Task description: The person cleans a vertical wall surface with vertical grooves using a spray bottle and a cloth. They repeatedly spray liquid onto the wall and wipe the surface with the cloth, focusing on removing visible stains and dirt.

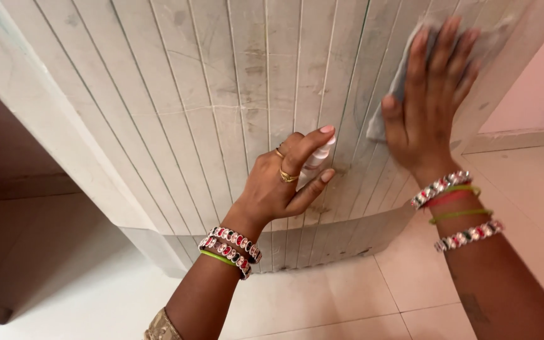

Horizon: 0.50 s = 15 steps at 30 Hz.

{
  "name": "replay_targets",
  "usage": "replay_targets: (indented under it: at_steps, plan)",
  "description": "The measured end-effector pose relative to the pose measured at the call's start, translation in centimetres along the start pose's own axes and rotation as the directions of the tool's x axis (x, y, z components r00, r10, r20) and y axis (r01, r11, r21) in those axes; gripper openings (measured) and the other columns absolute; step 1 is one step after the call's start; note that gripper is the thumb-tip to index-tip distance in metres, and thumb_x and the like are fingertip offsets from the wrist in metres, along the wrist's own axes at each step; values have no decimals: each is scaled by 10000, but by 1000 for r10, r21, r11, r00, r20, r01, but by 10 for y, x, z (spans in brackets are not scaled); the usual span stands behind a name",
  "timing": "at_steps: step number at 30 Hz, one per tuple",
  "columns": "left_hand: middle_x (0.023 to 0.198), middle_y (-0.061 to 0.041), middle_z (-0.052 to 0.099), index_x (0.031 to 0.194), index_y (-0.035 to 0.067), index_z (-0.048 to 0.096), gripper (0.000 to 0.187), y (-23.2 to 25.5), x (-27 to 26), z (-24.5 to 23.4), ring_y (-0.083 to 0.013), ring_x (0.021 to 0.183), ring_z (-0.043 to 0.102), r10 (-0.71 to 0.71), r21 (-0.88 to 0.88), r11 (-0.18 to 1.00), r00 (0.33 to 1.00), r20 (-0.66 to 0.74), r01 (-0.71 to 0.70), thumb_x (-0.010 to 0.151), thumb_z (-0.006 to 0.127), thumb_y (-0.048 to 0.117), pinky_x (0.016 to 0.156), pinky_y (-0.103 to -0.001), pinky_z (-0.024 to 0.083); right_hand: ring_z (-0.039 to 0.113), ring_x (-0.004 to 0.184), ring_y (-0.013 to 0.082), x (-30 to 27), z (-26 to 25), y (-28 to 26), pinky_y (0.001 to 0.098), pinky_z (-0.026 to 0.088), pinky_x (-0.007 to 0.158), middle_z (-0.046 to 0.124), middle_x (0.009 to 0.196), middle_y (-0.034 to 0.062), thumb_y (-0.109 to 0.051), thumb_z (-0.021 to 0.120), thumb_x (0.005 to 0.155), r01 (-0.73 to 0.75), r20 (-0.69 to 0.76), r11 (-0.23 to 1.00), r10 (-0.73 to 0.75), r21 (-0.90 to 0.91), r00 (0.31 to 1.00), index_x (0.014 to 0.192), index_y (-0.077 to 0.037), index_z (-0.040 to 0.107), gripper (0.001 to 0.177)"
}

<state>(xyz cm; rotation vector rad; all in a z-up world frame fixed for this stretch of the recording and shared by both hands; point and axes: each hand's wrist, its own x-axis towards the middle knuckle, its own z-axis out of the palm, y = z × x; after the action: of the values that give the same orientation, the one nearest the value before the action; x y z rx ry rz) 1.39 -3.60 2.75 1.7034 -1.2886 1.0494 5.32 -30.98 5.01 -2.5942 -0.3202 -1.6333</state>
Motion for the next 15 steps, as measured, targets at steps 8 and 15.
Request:
replay_targets:
  at_steps: [8, 15]
  plan:
    - [1308, -126, 664, 1549, 139, 297, 750, -11, -2, 15, -247, 867, 751, 38, 45, 998, 993, -113, -33, 960, 761, 126, 724, -314, 620, -21, 1594, 409, -23, 33, -11, 650, -38, 1256, -12, 1767, 131, -646, 137, 1092, -2, -150, 999, -4, -42, 989, 1712, -193, 87, 769]
    - [1269, -144, 685, 1522, 106, 310, 781, -28, -7, 18, -251, 847, 748, 112, 128, 987, 987, -118, -97, 905, 786, 160, 697, -328, 599, -71, 1579, 487, -201, 94, -10, 773, -7, 1204, -108, 1729, 167, -564, 346, 1099, 147, -10, 988, -146, 48, 989, 1678, -162, 14, 779]
